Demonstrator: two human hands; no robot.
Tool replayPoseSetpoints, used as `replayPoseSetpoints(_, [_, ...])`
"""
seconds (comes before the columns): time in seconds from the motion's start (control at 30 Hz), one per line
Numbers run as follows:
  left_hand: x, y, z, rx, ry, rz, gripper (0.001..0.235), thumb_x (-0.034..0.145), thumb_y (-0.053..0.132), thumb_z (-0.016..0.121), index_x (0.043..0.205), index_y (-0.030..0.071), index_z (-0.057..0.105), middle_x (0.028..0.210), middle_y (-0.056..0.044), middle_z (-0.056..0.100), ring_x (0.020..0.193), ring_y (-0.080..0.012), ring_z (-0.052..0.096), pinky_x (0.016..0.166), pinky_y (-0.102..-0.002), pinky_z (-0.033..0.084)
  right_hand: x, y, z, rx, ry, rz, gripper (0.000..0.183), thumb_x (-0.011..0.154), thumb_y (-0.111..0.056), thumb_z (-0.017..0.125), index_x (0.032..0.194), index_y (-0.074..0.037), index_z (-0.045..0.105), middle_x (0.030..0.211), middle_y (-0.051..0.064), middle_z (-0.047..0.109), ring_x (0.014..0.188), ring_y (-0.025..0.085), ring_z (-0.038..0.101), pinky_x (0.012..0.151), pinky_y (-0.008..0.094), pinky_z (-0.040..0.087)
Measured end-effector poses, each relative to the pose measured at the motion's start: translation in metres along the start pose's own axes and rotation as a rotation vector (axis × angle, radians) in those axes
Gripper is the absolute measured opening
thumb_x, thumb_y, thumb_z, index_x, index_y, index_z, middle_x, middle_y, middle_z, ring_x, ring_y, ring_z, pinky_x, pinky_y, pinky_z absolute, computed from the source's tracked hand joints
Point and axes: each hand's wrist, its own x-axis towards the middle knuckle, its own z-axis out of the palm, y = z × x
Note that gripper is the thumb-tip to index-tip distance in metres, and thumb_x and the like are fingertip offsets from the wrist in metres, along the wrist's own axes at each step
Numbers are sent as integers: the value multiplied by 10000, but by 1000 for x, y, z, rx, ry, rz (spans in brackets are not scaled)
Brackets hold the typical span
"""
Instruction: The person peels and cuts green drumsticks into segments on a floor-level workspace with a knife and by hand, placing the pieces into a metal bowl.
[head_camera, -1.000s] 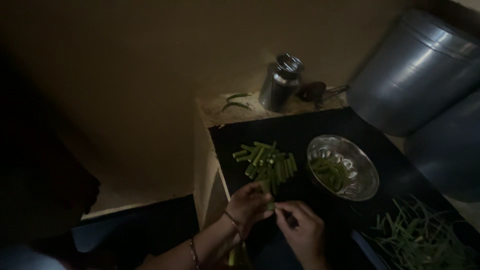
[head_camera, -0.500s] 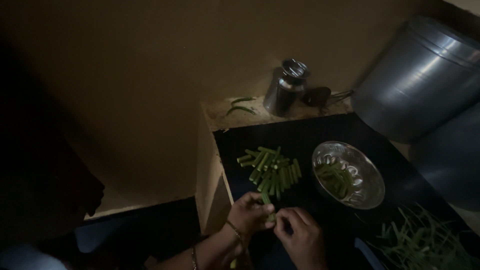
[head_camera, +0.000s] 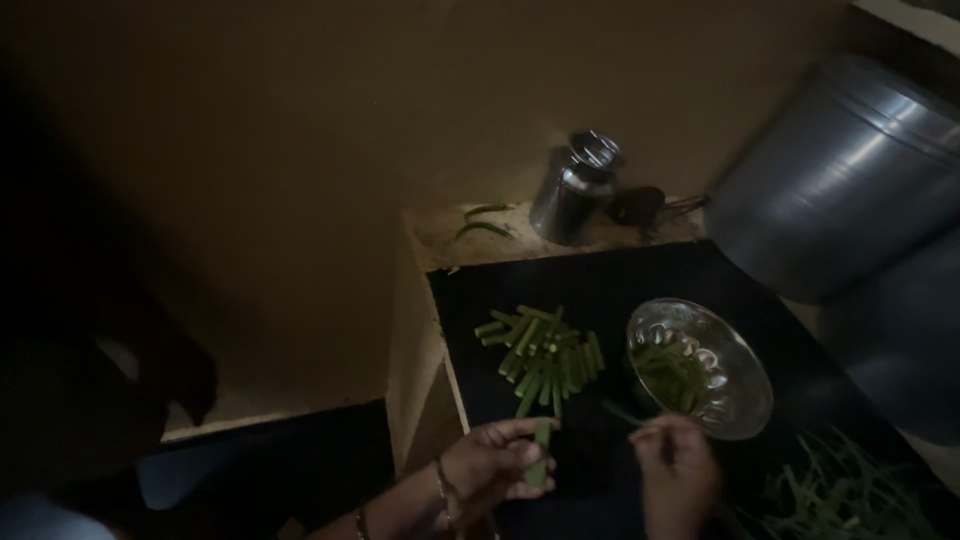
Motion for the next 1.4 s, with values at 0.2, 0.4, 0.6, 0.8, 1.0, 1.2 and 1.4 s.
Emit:
replayPoseSetpoints(0.2, [-1, 3, 2, -49, 24, 46, 445, 1024, 196, 648, 1455, 93, 607, 1029, -29, 708, 946, -137, 697, 860, -290, 610, -1, 12, 8, -125, -58, -7, 177, 844, 72, 721, 957, -36, 640, 888, 126, 744, 877, 195, 742, 818, 375, 592])
replayPoseSetpoints(0.4, [15, -1, -8, -48, 132, 3, 446, 1059, 382, 600, 1353, 47, 592, 933, -34, 649, 810, -149, 621, 741, -283, 573, 21, 23, -48, -261, 191, -180, 159, 874, 10, 725, 1005, -55, 663, 1025, 106, 723, 989, 202, 720, 851, 371, 592])
replayPoseSetpoints(0.6, [18, -5, -4, -81, 98, 45, 400, 1049, 311, 600, 1372, 82, 658, 934, -5, 657, 823, -125, 643, 760, -261, 582, 49, 52, -143, -816, 200, 239, 170, 874, -77, 728, 1042, -78, 700, 1058, 97, 742, 1022, 192, 727, 884, 373, 591])
replayPoseSetpoints(0.8, [14, -1, 0, -81, 59, 22, 313, 1043, 268, 600, 1286, 90, 683, 968, -18, 684, 932, -154, 698, 859, -297, 617, 40, 8, -128, -665, 30, -142, 214, 875, -164, 731, 1079, -102, 738, 1092, 87, 762, 1055, 181, 733, 917, 376, 590])
replayPoseSetpoints(1.0, [21, -1, 2, -68, 107, 26, 150, 1028, 251, 620, 1028, 102, 629, 1038, -44, 725, 963, -172, 713, 894, -348, 600, -43, -48, 1, -359, -436, -380, 251, 761, -126, 833, 1009, -163, 834, 1004, 52, 788, 975, 158, 786, 824, 339, 649])
replayPoseSetpoints(1.2, [22, -9, -7, -34, 38, 95, 104, 1036, 212, 614, 1091, 124, 623, 1069, -28, 696, 1014, -156, 683, 936, -390, 590, -45, -44, 12, -335, -547, -266, 279, 763, -83, 836, 1034, -142, 810, 1042, 80, 748, 993, 204, 775, 813, 364, 645])
replayPoseSetpoints(1.4, [27, -20, -10, -86, 6, 175, 63, 1025, 156, 629, 1083, 132, 625, 1030, -19, 687, 978, -160, 691, 932, -421, 599, -52, -33, 13, -373, -492, -458, 143, 794, -134, 817, 915, -109, 745, 959, 100, 712, 913, 231, 769, 744, 388, 642])
